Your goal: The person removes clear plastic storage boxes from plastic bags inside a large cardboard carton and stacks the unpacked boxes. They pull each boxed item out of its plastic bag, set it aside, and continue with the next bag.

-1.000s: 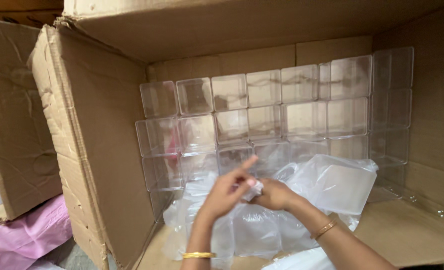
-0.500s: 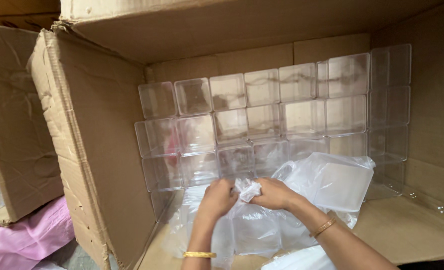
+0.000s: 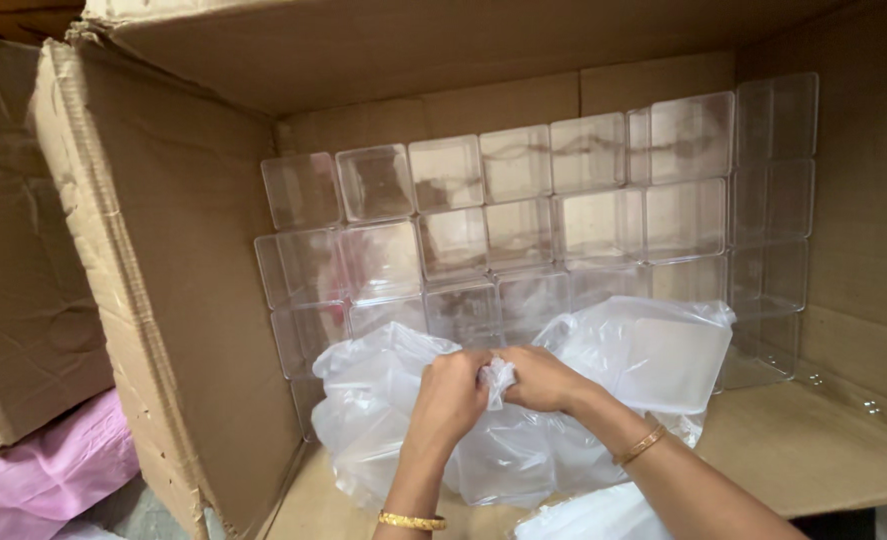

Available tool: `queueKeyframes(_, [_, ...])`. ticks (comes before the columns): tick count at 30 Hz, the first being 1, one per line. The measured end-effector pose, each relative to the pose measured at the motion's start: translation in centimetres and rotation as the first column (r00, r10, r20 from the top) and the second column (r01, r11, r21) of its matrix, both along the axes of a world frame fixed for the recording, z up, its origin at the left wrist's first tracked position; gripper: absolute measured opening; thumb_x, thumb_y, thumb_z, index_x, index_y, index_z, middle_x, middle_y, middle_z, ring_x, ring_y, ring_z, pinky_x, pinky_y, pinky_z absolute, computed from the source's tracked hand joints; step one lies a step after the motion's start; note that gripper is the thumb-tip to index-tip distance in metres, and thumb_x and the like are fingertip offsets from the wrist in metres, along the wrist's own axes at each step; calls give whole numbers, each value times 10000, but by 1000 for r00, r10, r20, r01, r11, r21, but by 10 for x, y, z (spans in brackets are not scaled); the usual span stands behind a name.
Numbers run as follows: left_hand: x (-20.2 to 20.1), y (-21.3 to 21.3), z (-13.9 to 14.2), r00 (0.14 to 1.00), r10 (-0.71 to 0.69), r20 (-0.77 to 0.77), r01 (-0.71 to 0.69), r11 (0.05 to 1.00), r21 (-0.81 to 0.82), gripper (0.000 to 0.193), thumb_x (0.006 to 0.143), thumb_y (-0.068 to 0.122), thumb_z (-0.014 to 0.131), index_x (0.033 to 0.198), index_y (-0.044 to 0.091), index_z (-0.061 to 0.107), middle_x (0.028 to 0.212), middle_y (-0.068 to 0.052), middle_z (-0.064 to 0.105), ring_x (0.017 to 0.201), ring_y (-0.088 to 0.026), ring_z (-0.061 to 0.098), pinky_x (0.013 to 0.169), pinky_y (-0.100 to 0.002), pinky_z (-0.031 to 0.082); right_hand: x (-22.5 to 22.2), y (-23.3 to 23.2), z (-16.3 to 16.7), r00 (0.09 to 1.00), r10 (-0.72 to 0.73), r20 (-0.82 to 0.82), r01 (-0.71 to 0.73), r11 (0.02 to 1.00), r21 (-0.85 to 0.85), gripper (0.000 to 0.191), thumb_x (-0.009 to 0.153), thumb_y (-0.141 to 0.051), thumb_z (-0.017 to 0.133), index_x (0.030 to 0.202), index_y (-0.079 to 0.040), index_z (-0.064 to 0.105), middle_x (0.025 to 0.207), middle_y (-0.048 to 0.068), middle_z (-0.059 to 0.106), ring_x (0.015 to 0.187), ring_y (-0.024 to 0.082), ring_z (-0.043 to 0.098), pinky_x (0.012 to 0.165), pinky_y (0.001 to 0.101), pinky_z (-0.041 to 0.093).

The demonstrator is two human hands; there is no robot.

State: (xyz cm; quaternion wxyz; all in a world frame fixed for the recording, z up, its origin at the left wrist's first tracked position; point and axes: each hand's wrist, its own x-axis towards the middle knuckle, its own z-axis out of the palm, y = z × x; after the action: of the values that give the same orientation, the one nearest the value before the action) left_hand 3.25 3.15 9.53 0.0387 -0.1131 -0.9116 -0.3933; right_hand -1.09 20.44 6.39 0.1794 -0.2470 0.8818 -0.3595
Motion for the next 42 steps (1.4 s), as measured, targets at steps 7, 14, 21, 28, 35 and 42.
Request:
queueKeyframes(7, [7, 18, 6, 998, -36, 45, 30, 992, 122, 464, 820, -18, 598, 1260, 99, 507, 902, -192, 709, 902, -420, 685, 789, -510, 508, -2, 5, -31, 998, -45, -53, 44, 999, -6, 444, 761, -102, 695, 1202, -106, 645, 1153, 205, 706, 1111, 407, 642, 921, 478, 518])
queueKeyframes(14, [25, 7, 22, 968, -203, -150, 192, 978, -80, 752, 715, -43, 656, 1431, 141, 515, 1068, -184, 720, 989, -386, 614, 856, -496, 484, -6, 1, -42, 997, -65, 31, 59, 985, 160, 547, 776, -50, 627, 1297, -208, 676, 1142, 209, 704, 1096, 389, 671, 956, 462, 533])
queueKeyframes(21, [23, -14, 20, 949, 43, -313, -41, 999, 11, 525, 746, -39, 655, 1247, 119, 635, 1047, -180, 720, 935, -385, 668, 790, -465, 547, -1, -1, -21, 996, -20, -90, 25, 998, 54, 340, 842, -177, 649, 1174, -113, 689, 1121, 220, 714, 1078, 395, 669, 920, 479, 529])
queueKeyframes(28, [18, 4, -3, 972, 189, -139, -185, 982, 43, 234, 795, -52, 642, 993, 70, 619, 892, -211, 713, 828, -431, 674, 716, -536, 519, 3, -2, -1, 995, 52, -80, -45, 995, 92, 290, 885, -328, 615, 1072, -127, 712, 1065, 161, 754, 1033, 396, 678, 871, 488, 530])
queueKeyframes(35, [17, 14, -4, 984, 146, -105, -141, 989, 53, 295, 768, -53, 647, 1030, 80, 614, 887, -203, 717, 843, -405, 685, 730, -524, 525, 7, 0, 7, 1000, 29, 1, -29, 998, -51, 594, 818, -304, 741, 1353, -157, 527, 1155, 174, 749, 1086, 423, 668, 901, 480, 536])
queueKeyframes(42, [16, 24, -1, 950, 309, -52, -304, 949, 79, 252, 784, -47, 636, 1022, 32, 608, 1119, -237, 599, 867, -463, 662, 725, -542, 521, 5, 1, 6, 998, 25, -66, -27, 999, -34, 785, 728, -208, 738, 1457, -156, 451, 1137, 216, 710, 1070, 423, 656, 905, 490, 524])
